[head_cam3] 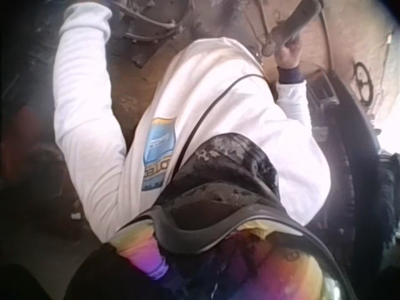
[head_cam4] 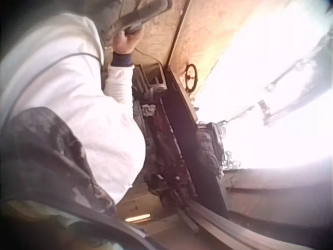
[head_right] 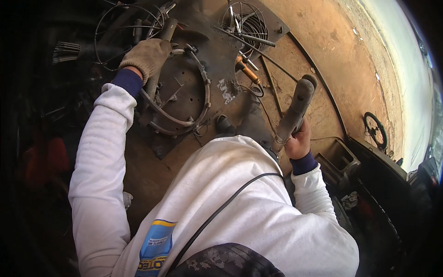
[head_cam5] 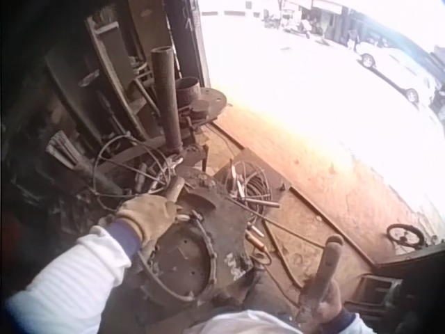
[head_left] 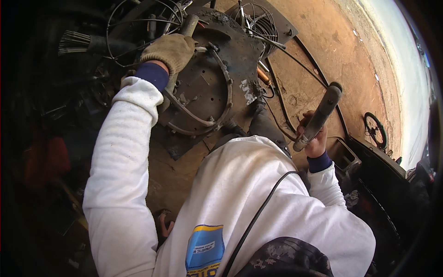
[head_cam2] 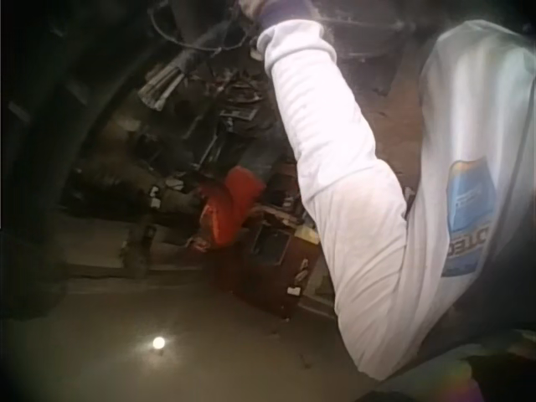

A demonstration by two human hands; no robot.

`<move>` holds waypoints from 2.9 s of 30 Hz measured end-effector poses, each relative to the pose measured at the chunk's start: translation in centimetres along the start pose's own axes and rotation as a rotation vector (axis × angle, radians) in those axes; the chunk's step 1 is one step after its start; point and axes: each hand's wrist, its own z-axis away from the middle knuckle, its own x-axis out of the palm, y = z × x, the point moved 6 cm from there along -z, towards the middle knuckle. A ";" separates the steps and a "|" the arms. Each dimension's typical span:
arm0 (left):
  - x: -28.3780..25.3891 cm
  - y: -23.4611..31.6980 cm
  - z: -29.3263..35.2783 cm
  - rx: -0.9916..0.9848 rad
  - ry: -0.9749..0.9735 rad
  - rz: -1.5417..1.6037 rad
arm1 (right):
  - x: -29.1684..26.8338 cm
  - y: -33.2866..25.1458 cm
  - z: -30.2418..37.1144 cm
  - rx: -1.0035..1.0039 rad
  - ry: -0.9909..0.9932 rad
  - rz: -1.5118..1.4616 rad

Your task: The person welds a circular metal frame using a handheld welding torch. They repeatedly position the torch, strike an arc to create sparks, and move along the frame's edges. The person also uses a hammer to tap the metal frame between welding passes.

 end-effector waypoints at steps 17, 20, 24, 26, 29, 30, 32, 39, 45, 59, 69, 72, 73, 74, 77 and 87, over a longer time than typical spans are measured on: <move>0.4 -0.1 0.0 -0.002 0.008 -0.067 | 5.6 1.7 -0.5 -0.027 0.026 0.339; 0.3 0.4 -0.1 0.033 0.013 -0.079 | 5.5 2.4 -0.6 -0.050 0.012 0.368; 0.4 -0.1 0.0 -0.023 0.009 -0.033 | 6.2 2.4 -0.8 -0.065 -0.003 0.325; 0.6 -0.4 0.0 -0.071 0.006 0.002 | 6.2 3.0 -0.5 0.012 -0.085 0.342; 0.3 -0.1 0.0 -0.045 -0.020 -0.028 | 6.8 2.4 -0.7 -0.028 -0.051 0.378; 0.4 -0.1 0.0 -0.035 -0.002 -0.028 | 6.9 1.9 -0.8 -0.069 -0.016 0.389; 0.5 -0.2 0.0 -0.016 0.035 -0.029 | 6.9 1.8 -0.9 -0.087 -0.030 0.428; 0.3 0.1 0.0 -0.012 0.050 -0.033 | 7.5 1.1 -1.2 -0.045 -0.063 0.444; 1.4 -0.3 -0.3 0.116 0.099 -0.057 | 7.2 1.9 -1.3 -0.126 -0.067 0.458; 3.1 -0.9 -1.3 0.120 0.101 -0.122 | 6.4 2.6 -0.9 -0.117 0.014 0.339; 1.4 -0.4 -0.5 0.018 0.081 -0.016 | 6.7 3.1 -1.0 -0.088 -0.010 0.467; 1.3 -0.3 -0.6 0.022 0.094 -0.034 | 7.0 2.6 -1.1 -0.098 -0.013 0.476; 1.0 -0.2 -0.6 0.026 0.094 -0.040 | 7.1 2.4 -1.1 -0.098 -0.018 0.484; 0.9 -0.2 -0.6 -0.008 0.071 -0.003 | 7.1 2.5 -1.1 -0.100 -0.020 0.482; 0.2 -0.2 -0.3 -0.056 0.025 0.045 | 7.1 2.5 -1.2 -0.099 -0.029 0.475; 0.6 -0.2 -0.6 -0.065 0.005 0.058 | 7.4 2.2 -1.6 -0.099 -0.039 0.499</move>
